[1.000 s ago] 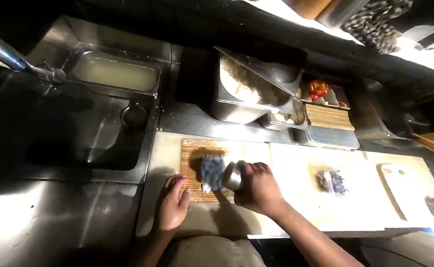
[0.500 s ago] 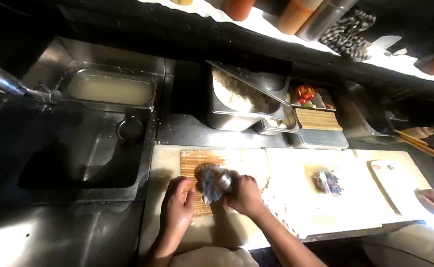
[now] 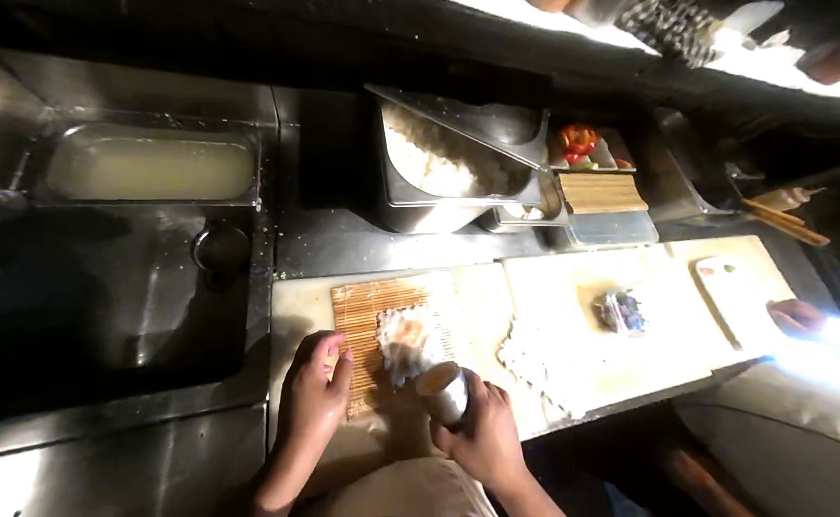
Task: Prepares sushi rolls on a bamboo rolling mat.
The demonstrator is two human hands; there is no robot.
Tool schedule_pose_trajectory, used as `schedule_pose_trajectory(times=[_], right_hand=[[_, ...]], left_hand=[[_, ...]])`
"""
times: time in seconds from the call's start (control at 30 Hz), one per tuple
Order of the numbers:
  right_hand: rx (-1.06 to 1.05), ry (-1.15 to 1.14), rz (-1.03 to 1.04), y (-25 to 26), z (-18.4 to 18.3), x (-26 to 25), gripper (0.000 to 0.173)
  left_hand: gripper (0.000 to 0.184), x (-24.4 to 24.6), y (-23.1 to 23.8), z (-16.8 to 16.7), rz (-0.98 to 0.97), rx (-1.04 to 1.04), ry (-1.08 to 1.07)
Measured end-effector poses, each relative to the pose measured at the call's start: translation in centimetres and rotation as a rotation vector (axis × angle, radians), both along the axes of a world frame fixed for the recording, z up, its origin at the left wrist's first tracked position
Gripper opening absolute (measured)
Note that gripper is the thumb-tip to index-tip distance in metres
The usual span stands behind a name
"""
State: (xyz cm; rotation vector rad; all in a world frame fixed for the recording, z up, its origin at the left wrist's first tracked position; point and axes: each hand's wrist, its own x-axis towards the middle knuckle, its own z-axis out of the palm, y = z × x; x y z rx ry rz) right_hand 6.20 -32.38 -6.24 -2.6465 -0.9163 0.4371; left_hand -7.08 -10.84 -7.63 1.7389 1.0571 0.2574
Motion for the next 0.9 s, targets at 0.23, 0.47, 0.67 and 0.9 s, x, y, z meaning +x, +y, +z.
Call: schedule_pose_trajectory(times=[0.23, 0.47, 0.67, 0.9], right_hand=[[-0.2, 0.102, -0.058, 0.3, 0.8, 3.8, 0.087], [-0.224, 0.136, -0.052, 4.3, 1.2, 5.8, 0.087], [-0.19, 0.125, -0.08, 2.1, 1.0, 3.0, 0.085], [0.042, -0.004, -0.029, 3.3, 0.8, 1.5, 0.084]], left_hand=[[0.037, 1.0, -0.2, 0.2, -0.089, -0.041, -0.002], [0.039, 1.3, -1.0, -0.1, -0.101, -0.031, -0.018], [0.041, 0.4, -0.7, -1.1, -0.071, 0.0, -0.049], [0.041, 0.6, -0.8, -0.8, -0.077, -0.039, -0.043]])
